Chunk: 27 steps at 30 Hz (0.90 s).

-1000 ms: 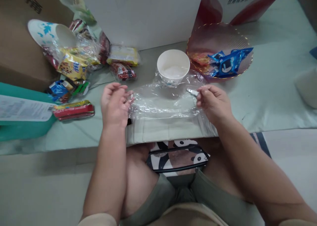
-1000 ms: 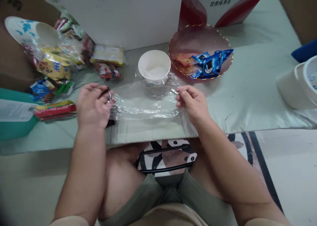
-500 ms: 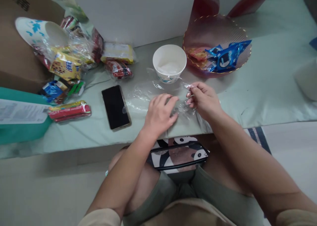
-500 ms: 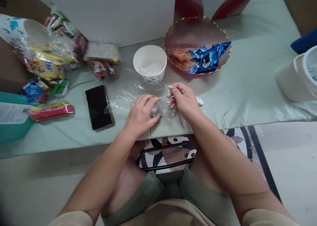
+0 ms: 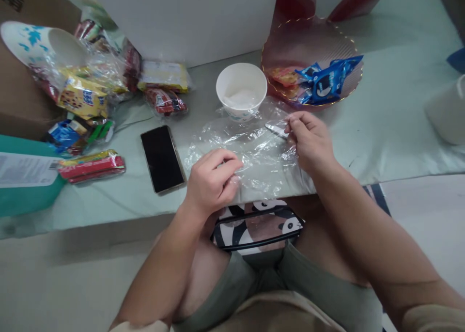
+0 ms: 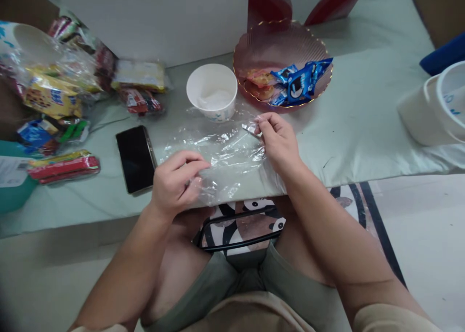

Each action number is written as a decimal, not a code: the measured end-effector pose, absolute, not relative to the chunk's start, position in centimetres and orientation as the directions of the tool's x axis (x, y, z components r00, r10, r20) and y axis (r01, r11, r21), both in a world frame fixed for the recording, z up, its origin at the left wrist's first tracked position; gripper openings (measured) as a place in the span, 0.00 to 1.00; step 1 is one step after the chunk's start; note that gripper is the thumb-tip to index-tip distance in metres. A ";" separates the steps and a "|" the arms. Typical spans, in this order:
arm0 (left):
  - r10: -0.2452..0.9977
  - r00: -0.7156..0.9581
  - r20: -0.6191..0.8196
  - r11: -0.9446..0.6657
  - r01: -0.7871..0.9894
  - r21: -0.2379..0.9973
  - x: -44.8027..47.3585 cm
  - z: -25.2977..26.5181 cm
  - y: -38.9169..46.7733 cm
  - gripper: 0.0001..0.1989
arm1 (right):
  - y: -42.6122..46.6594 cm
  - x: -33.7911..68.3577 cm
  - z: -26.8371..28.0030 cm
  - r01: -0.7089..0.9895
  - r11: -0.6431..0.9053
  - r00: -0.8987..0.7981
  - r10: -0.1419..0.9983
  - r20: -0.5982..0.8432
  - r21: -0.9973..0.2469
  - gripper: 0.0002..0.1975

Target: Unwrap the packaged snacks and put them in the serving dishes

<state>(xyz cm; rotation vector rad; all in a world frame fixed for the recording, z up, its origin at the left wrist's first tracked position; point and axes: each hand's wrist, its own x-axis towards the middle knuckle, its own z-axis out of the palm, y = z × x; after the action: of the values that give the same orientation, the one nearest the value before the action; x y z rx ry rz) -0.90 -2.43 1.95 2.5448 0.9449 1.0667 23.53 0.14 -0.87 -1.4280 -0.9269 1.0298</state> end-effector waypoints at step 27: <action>0.776 0.524 0.352 -0.622 0.543 0.564 1.7 2.2 -4.6 0.11 | -7.4 27.7 1.7 0.721 0.545 -0.494 0.838 0.233 -0.429 0.27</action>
<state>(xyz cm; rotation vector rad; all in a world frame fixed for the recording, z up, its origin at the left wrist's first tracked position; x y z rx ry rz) 1.70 -4.62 2.17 2.3817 1.0858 0.8299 27.71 -7.41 1.73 -1.2694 -2.3717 0.3849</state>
